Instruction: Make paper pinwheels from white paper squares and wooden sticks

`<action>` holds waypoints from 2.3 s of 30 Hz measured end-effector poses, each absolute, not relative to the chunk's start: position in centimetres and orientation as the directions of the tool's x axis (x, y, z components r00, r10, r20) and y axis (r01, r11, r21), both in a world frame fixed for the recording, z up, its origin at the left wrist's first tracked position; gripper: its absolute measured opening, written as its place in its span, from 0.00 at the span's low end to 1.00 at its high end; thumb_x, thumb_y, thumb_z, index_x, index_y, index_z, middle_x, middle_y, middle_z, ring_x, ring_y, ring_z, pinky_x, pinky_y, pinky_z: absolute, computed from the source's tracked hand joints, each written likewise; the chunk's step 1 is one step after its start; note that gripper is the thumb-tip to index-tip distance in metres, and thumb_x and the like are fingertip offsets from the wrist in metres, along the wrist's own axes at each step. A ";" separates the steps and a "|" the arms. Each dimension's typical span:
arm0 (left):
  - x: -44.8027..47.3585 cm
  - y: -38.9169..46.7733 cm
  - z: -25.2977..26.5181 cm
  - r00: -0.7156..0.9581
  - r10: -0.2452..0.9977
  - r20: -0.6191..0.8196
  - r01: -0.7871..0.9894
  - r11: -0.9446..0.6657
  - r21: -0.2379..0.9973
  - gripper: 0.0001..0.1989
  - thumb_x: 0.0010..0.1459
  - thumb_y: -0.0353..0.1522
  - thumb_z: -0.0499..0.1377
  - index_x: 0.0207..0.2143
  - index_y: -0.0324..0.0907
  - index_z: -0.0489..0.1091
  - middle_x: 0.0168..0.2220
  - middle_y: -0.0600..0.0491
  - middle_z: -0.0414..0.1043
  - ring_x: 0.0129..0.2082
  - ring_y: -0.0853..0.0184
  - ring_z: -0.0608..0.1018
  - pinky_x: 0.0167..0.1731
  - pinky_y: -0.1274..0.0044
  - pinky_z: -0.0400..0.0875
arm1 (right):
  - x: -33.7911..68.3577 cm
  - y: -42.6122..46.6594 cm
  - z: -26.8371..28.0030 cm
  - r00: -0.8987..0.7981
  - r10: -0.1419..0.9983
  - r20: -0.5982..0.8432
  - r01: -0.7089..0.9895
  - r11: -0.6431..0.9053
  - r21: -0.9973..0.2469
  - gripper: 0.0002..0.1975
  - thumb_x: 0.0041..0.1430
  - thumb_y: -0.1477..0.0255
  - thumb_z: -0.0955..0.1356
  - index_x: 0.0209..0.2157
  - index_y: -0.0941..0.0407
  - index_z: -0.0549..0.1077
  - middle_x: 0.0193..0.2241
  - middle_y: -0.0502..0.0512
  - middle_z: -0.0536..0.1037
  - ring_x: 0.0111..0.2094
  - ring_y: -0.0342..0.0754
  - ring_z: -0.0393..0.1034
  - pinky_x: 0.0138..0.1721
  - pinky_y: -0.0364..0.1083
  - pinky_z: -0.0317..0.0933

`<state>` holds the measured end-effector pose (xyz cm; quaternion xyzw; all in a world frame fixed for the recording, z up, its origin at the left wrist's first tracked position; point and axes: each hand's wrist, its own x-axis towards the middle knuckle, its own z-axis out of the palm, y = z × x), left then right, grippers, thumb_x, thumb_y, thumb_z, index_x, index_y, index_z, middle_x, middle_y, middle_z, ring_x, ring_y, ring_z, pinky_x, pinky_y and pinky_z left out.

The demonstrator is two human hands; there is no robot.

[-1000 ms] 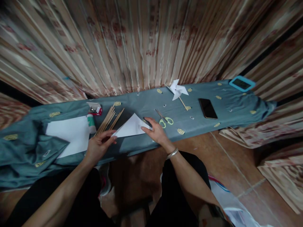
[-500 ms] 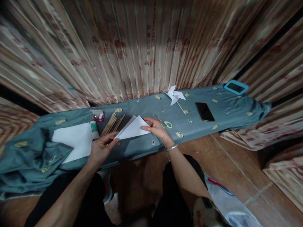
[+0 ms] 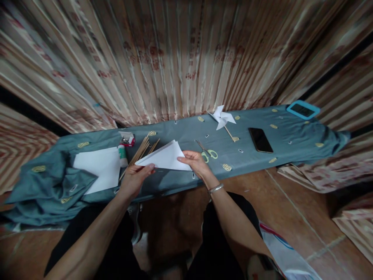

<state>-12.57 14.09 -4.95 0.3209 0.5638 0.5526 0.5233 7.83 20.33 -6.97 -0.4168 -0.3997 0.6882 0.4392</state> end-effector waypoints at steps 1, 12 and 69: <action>-12.5 14.2 -5.0 -0.264 0.933 -0.245 -0.233 0.184 0.955 0.24 0.27 0.46 0.73 0.23 0.38 0.75 0.24 0.52 0.77 0.24 0.69 0.75 0.31 0.75 0.73 | 7.8 20.2 -7.0 -0.272 0.935 -0.229 -0.270 -0.303 -0.914 0.17 0.32 0.65 0.80 0.28 0.54 0.80 0.26 0.49 0.82 0.24 0.44 0.74 0.30 0.44 0.68; -13.0 14.9 -4.2 -0.338 0.909 -0.243 -0.306 0.138 0.942 0.25 0.32 0.50 0.69 0.23 0.37 0.70 0.22 0.53 0.73 0.24 0.70 0.75 0.27 0.77 0.72 | 8.1 19.5 -7.1 -0.380 0.896 -0.230 -0.197 -0.322 -0.926 0.15 0.35 0.65 0.79 0.27 0.55 0.80 0.25 0.49 0.82 0.24 0.43 0.73 0.29 0.43 0.66; -10.0 14.5 -5.9 0.187 0.868 -0.460 -0.207 0.492 0.845 0.13 0.35 0.37 0.71 0.23 0.38 0.78 0.22 0.51 0.78 0.20 0.69 0.75 0.24 0.79 0.67 | 13.4 13.3 -5.0 -0.559 0.767 -0.315 0.373 -0.106 -0.922 0.27 0.46 0.60 0.75 0.49 0.54 0.76 0.29 0.50 0.76 0.26 0.41 0.63 0.27 0.42 0.59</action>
